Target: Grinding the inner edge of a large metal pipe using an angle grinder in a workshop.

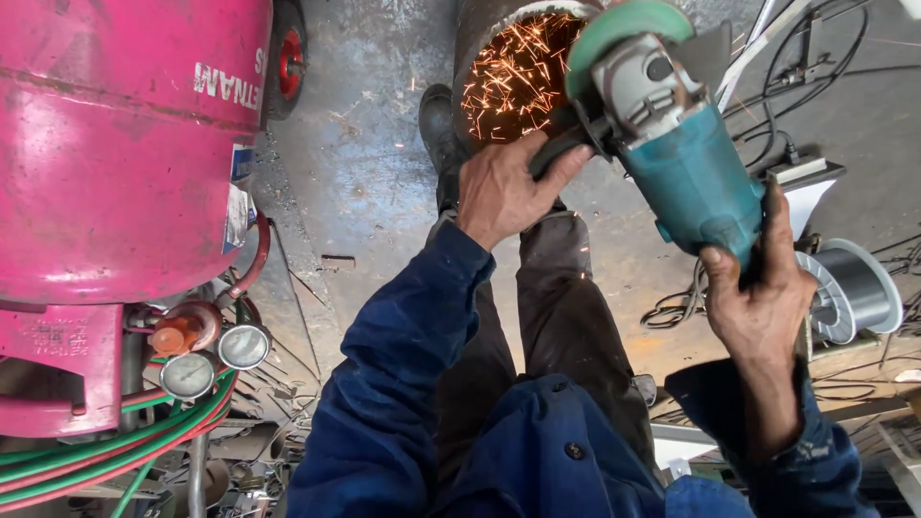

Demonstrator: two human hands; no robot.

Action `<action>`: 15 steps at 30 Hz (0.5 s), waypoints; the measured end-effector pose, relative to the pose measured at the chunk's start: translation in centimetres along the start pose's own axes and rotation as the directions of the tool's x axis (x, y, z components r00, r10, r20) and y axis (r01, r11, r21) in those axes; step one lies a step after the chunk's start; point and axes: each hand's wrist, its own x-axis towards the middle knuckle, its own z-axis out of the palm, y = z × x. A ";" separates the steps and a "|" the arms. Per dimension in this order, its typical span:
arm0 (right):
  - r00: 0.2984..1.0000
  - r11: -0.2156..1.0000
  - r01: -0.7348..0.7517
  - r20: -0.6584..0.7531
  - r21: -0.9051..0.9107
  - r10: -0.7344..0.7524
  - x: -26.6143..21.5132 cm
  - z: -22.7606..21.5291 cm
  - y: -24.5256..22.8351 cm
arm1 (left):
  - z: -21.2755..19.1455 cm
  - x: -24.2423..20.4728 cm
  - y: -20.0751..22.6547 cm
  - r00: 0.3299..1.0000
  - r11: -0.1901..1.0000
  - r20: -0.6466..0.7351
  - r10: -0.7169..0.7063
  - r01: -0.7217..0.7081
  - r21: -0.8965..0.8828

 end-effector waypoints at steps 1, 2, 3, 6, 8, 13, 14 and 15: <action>0.999 0.999 -0.036 0.016 0.009 0.035 0.3 0.3 -0.3 | -0.6 0.0 0.0 0.999 0.999 -0.012 -0.033 0.033 0.018; 0.997 0.997 -0.071 0.033 0.018 0.071 0.7 0.5 -0.6 | -1.2 -0.1 0.0 0.998 0.997 -0.024 -0.066 0.067 0.036; 0.997 0.997 -0.068 0.024 0.020 0.068 0.4 0.5 -0.3 | -1.3 0.0 0.1 0.998 0.998 -0.028 -0.058 0.059 0.039; 1.000 0.999 -0.017 0.021 0.037 0.017 -0.7 0.5 0.8 | -1.1 -0.3 0.1 0.995 0.995 -0.035 -0.093 0.094 0.034; 1.000 0.999 0.019 0.011 0.044 -0.019 -1.4 0.4 2.5 | -0.2 -0.2 0.1 0.999 1.000 -0.043 0.011 -0.010 0.014; 0.999 0.999 -0.022 0.037 0.028 0.021 0.3 0.9 -0.3 | -1.5 -0.9 -0.8 0.997 0.997 -0.013 -0.075 0.075 -0.014; 0.999 0.999 -0.022 0.041 0.034 0.020 0.4 1.3 -0.7 | -2.0 -1.0 -1.2 0.993 0.994 -0.058 -0.102 0.105 0.036; 0.999 0.999 -0.016 0.042 0.035 0.015 0.0 1.3 -0.2 | -1.7 -1.0 -1.1 0.993 0.994 -0.064 -0.103 0.105 0.036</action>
